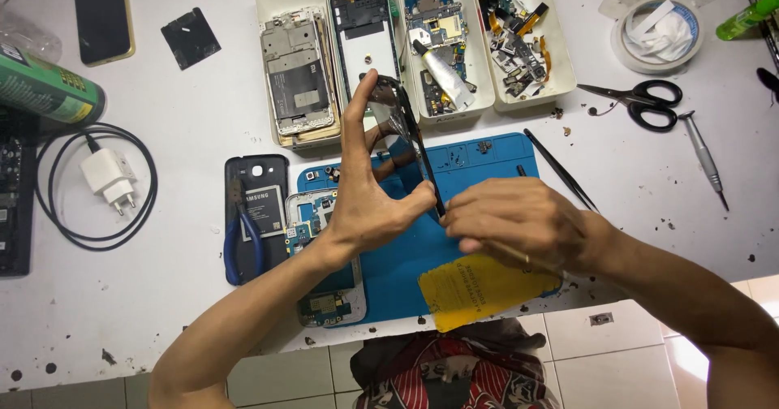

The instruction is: Disassembling a mobile phone using a prying tool and a thin plastic card

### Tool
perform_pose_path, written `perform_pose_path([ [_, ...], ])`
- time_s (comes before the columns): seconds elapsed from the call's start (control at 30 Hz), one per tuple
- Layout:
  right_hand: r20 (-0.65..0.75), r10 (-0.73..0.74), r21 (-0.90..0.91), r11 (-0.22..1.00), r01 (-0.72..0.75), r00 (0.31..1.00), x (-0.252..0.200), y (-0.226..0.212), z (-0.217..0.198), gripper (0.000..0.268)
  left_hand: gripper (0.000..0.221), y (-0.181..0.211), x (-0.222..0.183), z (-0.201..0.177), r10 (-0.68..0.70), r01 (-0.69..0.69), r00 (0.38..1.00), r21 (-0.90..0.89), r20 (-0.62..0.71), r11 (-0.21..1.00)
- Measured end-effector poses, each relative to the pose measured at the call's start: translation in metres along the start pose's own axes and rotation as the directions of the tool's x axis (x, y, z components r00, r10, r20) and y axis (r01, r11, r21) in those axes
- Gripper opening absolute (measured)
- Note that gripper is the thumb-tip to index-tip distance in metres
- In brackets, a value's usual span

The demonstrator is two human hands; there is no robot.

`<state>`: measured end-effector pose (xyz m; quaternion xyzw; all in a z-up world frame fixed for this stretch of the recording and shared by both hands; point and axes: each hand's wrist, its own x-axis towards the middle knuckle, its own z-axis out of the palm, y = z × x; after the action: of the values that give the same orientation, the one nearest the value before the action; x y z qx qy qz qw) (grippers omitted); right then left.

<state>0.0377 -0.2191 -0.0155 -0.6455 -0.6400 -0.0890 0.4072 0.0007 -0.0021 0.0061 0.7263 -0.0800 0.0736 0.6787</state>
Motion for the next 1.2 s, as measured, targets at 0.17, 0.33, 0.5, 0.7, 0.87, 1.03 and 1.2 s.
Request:
perform_pose_path([
  [0.17, 0.010, -0.258, -0.190, 0.948, 0.255, 0.966, -0.002, -0.008, 0.004, 0.026, 0.103, -0.012, -0.001, -0.007, 0.008, 0.012, 0.992, -0.157, 0.127, 0.987],
  [0.33, 0.005, -0.350, -0.253, 0.906, 0.340, 0.937, 0.002, -0.017, -0.002, 0.019, 0.102, -0.004, -0.002, 0.005, 0.011, -0.005, 0.998, -0.089, 0.066, 0.996],
  [0.5, -0.398, 0.066, 0.285, 0.957, 0.055, 0.915, -0.014, -0.013, 0.009, 0.041, 0.104, -0.018, -0.009, 0.003, 0.049, -0.043, 0.996, -0.077, 0.076, 0.996],
  [0.7, -0.433, 0.634, 0.617, 0.727, -0.302, 0.641, -0.038, -0.004, -0.015, 0.040, 0.105, -0.022, -0.023, -0.004, 0.022, 0.100, 0.960, -0.417, 0.278, 0.903],
  [0.87, -0.355, 0.725, 0.678, 0.634, -0.371, 0.591, -0.034, 0.004, -0.012, 0.038, 0.110, -0.033, -0.033, -0.018, 0.065, 0.285, 0.895, -0.678, 0.441, 0.677],
  [1.03, -0.293, 0.758, 0.647, 0.606, -0.463, 0.583, -0.030, 0.006, -0.011, 0.038, 0.109, -0.039, -0.035, -0.015, 0.124, 0.441, 0.826, -0.768, 0.550, 0.465],
  [1.2, -0.339, 0.794, 0.661, 0.582, -0.474, 0.504, -0.030, 0.010, -0.015, 0.034, 0.105, 0.002, -0.056, 0.003, -0.148, 0.427, 0.831, -0.446, 0.536, 0.787],
])
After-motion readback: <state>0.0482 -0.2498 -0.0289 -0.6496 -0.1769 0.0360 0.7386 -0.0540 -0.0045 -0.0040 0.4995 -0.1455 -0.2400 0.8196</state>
